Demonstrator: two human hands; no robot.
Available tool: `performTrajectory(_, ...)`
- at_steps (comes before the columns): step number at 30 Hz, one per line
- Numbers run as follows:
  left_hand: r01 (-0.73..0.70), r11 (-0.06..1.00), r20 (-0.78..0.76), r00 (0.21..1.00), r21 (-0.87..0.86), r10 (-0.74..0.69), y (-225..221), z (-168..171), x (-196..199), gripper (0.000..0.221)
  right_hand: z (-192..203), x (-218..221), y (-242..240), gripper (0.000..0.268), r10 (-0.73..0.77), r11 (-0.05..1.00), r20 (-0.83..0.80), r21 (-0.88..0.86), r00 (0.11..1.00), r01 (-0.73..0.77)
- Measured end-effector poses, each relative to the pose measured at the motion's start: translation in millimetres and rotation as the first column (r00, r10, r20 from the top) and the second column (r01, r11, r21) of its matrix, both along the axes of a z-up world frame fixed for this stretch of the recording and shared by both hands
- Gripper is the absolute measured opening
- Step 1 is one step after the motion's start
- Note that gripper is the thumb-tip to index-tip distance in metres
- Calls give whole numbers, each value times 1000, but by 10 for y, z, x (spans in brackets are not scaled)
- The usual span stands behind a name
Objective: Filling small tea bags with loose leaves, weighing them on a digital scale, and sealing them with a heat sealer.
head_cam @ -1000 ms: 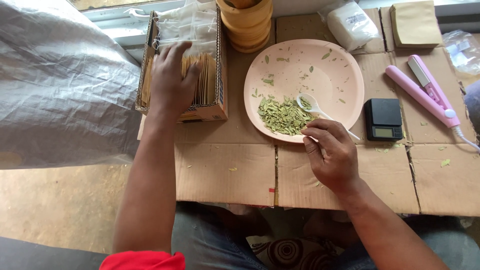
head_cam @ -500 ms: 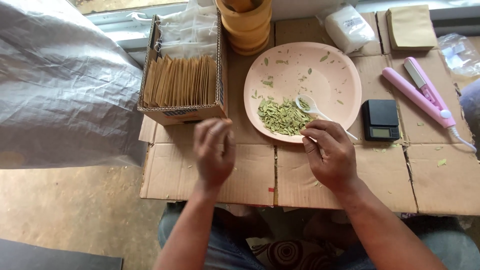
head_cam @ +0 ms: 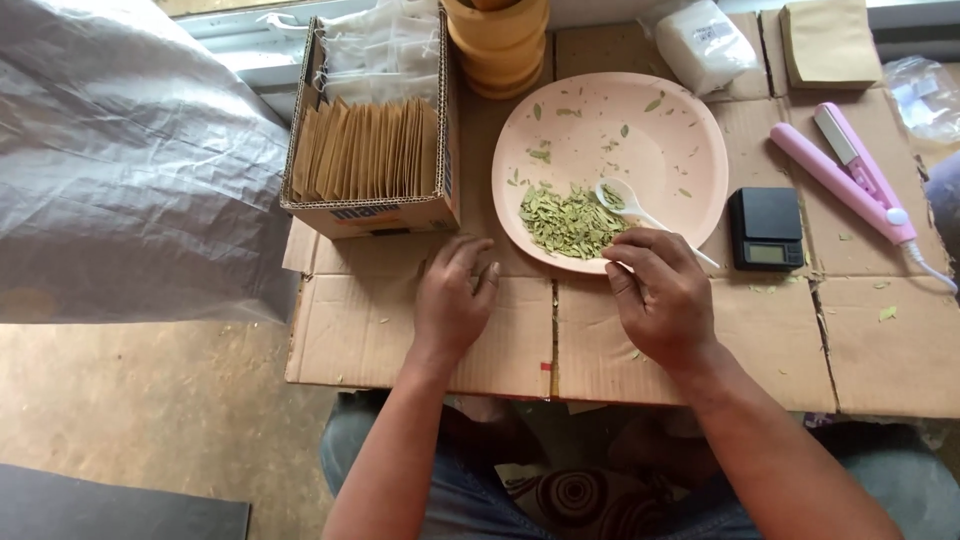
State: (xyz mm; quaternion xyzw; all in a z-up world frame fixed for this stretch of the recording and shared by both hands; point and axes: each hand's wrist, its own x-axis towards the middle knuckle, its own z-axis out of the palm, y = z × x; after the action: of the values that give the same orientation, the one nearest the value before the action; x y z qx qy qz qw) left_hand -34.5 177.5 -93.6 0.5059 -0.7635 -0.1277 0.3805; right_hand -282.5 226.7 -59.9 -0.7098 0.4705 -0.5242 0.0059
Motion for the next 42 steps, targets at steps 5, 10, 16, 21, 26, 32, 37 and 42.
performTrajectory(5, -20, 1000, 92, 996, -14, 22, -4, 19, -8, 26, 21, 8, -6, 10, -3, 1000, -21, 13, 1000, 3)
performTrajectory(10, -40, 997, 123, 991, -70, 48, -129, -121, 57, 26, 4, 32, 0, 10, 10, 1000, -63, 23, 998, -9)
performTrajectory(16, 125, 949, -100, 982, -289, -160, -657, 833, 382, 15, 15, 42, 9, 9, 21, 1000, -92, 20, 996, -19)
performTrajectory(21, 133, 884, 122, 989, -447, -87, -1569, 1275, 849, 14, 78, 65, 37, 11, 0, 992, -190, 121, 982, 23)
performTrajectory(26, 27, 988, 175, 985, -152, 0, -2350, 1144, 950, 18, 59, 57, 36, 10, -21, 989, -197, 138, 980, 49)
performTrajectory(32, -18, 984, 392, 919, 178, -54, -2843, 1052, 684, 18, 53, 61, -42, 9, -55, 986, -195, 141, 979, 84)
performTrajectory(37, -57, 970, 550, 830, 236, -85, -3003, 1013, 469, 27, 85, 40, -23, 10, -55, 986, -199, 146, 979, 85)
performTrajectory(42, -196, 910, 720, 680, 365, -143, -2868, 1244, 240, 28, 90, 12, -14, 10, -84, 976, -183, 183, 979, 118)
